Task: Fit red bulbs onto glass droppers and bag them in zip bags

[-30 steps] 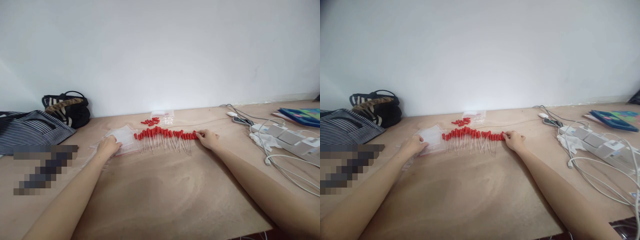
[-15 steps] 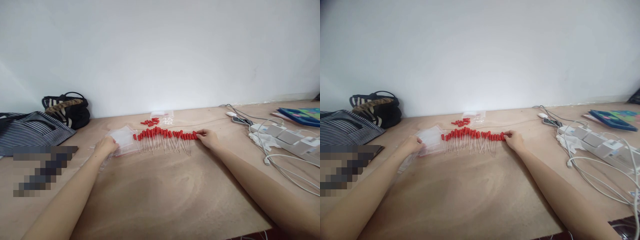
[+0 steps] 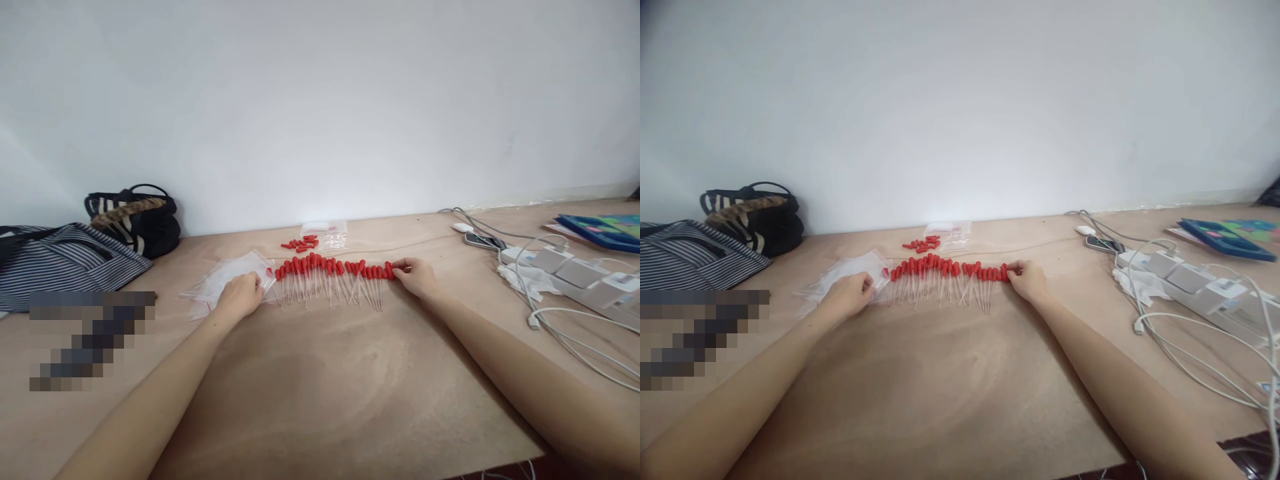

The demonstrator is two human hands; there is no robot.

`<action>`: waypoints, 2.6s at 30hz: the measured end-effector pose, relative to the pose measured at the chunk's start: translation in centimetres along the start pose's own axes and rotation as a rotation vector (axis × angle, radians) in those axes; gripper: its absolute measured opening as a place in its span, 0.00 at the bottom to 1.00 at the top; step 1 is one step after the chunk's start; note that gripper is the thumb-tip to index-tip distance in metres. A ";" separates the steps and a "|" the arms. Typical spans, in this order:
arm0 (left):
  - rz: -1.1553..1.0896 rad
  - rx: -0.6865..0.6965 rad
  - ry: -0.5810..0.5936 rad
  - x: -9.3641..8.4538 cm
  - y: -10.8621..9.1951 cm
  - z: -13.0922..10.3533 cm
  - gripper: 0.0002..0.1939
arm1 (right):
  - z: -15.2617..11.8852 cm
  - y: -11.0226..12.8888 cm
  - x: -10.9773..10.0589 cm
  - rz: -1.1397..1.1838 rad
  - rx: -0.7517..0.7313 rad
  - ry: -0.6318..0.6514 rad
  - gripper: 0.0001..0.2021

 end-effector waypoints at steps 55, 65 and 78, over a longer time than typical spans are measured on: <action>-0.719 0.665 -0.461 -3.8 -9.5 -8.3 0.09 | -8.7 11.1 0.4 0.200 -0.463 0.094 0.08; -0.773 0.732 -0.379 -2.7 -10.7 -9.5 0.10 | -12.3 13.6 3.2 0.195 -0.563 0.318 0.07; -0.773 0.812 -0.397 -2.8 -11.3 -10.3 0.11 | -13.1 14.1 3.3 0.282 -0.600 0.355 0.05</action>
Point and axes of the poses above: each hand's wrist, its own z-axis towards the middle knuckle, its own x-axis out of the palm, y = z × x, the point moved 9 cm from there along z, towards the middle knuckle, and after that the axes turned 9 degrees about -y, right-handed, at the moved point
